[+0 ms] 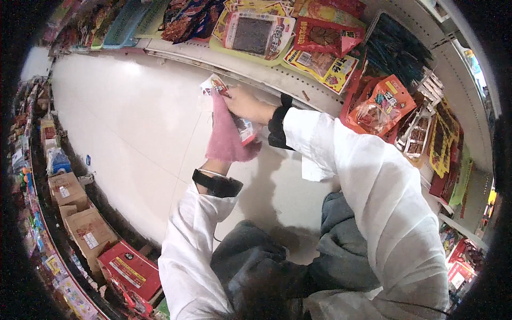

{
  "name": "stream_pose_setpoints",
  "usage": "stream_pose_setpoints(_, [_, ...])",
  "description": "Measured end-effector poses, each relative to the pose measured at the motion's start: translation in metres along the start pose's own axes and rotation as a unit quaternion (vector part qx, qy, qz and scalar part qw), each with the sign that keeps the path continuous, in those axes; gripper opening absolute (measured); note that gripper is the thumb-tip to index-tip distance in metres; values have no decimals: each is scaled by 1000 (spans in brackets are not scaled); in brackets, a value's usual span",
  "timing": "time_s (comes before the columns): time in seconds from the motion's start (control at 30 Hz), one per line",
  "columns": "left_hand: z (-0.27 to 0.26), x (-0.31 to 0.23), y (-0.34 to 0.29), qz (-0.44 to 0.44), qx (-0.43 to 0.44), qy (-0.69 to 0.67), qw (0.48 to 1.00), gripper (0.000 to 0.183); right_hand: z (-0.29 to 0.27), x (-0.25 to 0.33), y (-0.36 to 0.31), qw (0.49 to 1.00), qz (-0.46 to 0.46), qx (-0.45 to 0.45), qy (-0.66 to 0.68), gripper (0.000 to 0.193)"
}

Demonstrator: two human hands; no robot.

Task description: Cleaning supermarket shelves with a pink cloth.

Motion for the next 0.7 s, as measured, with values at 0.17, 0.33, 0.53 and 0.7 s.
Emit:
stream_pose_setpoints(0.17, [16,10,0,-319,-31,-364,874,60,-23,17,-22,988,-68,-136,15,46])
stream_pose_setpoints(0.33, [25,53,-13,-428,-56,-360,827,67,-3,12,-25,987,-11,-49,151,35])
stream_pose_setpoints(0.53, [20,39,-19,-515,-99,-362,770,73,-3,4,-41,991,-36,-101,-81,36])
stream_pose_setpoints(0.7, [13,78,-23,-461,-193,-473,726,72,26,24,-54,977,-35,-54,-205,35])
Point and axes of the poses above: each hand's wrist, its own y-axis towards the middle knuckle, its own z-axis out of the palm, x = y × z, the point moved 6 cm from there along y, towards the middle knuckle, and after that the axes turned 1 degree about y, right-handed, at the moved point
